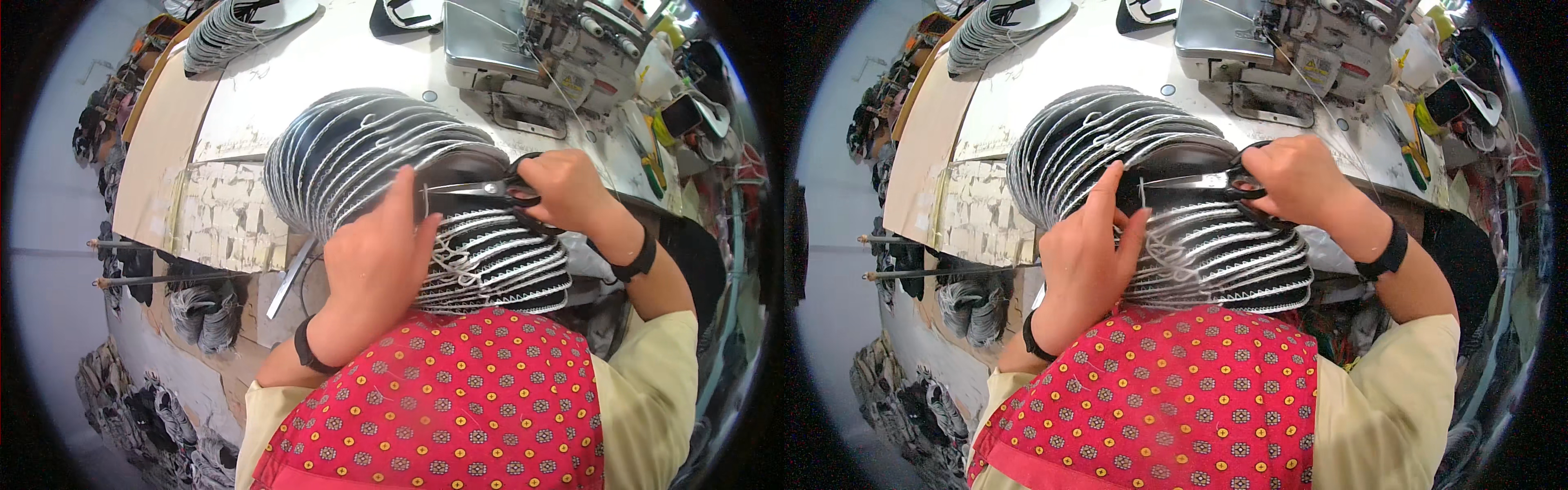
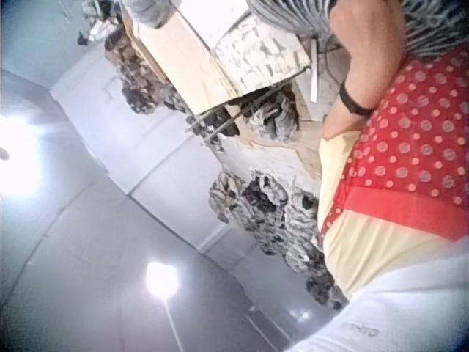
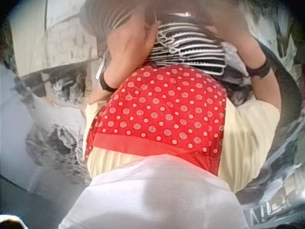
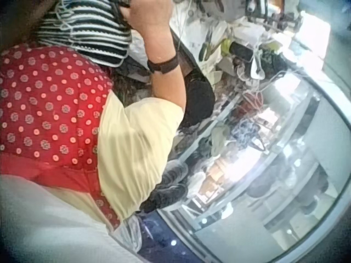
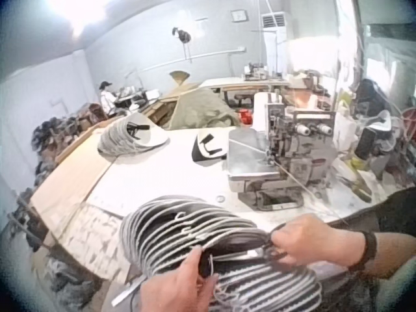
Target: The person aligns a black fabric piece with a white component and feeds them through a sewing machine, repeating this for several sets. Then, they use scissors to trim excess thread from the stack of sewn pieces before moving them aside.
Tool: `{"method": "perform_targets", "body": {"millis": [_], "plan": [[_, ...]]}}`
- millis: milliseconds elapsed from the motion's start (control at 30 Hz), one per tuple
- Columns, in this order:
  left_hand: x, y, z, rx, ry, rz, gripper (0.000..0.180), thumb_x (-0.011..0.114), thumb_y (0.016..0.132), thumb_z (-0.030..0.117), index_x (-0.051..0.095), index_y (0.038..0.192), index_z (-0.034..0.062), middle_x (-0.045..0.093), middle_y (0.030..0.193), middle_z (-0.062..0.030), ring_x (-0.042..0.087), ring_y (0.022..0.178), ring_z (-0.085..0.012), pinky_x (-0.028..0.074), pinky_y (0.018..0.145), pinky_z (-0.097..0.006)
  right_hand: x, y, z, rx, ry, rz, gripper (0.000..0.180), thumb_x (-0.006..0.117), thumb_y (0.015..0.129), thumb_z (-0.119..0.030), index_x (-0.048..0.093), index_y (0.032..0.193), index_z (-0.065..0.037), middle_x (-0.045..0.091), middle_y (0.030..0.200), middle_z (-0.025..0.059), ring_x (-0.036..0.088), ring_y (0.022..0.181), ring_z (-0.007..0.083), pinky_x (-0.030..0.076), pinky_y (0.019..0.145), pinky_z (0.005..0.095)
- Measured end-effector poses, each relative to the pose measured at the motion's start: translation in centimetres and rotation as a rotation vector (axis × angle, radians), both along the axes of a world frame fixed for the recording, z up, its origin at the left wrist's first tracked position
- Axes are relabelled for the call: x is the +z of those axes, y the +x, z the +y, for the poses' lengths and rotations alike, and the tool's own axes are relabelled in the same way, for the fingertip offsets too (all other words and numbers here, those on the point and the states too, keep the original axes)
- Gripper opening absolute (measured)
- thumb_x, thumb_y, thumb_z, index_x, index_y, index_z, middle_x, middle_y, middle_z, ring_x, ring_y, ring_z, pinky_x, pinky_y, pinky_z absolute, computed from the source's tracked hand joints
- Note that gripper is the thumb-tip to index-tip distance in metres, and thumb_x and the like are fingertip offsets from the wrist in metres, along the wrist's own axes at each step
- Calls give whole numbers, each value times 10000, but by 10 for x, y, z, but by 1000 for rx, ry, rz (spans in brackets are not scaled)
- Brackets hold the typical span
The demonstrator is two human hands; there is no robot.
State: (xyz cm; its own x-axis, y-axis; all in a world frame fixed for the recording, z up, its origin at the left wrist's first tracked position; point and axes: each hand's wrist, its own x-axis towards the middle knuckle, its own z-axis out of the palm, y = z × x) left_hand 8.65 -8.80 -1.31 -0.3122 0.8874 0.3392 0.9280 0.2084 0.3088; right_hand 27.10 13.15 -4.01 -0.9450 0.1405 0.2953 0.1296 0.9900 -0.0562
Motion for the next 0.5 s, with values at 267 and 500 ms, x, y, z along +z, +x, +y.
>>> {"method": "perform_targets", "body": {"millis": [267, 500], "plan": [[-2, -1, 5, 19, 64, 145, 224, 706, 872, 207, 657, 1061, 98, 617, 718, -53, 606, 554, -262, 453, 477, -370, 29, -3, 13, -10, 136, 122, 286, 775, 715, -264, 559, 782, -91, 580, 650, 67, 608, 634, 285, 467, 565, 399], [-7, -2, 6, -71, 41, 294, 231, 693, 881, 219, 654, 1074, 99, 545, 707, -27, 536, 468, -231, 420, 434, -337, 30, 5, 15, -5, 96, 209, 281, 795, 685, -236, 577, 781, -86, 594, 657, 69, 610, 630, 278, 474, 571, 392]]}}
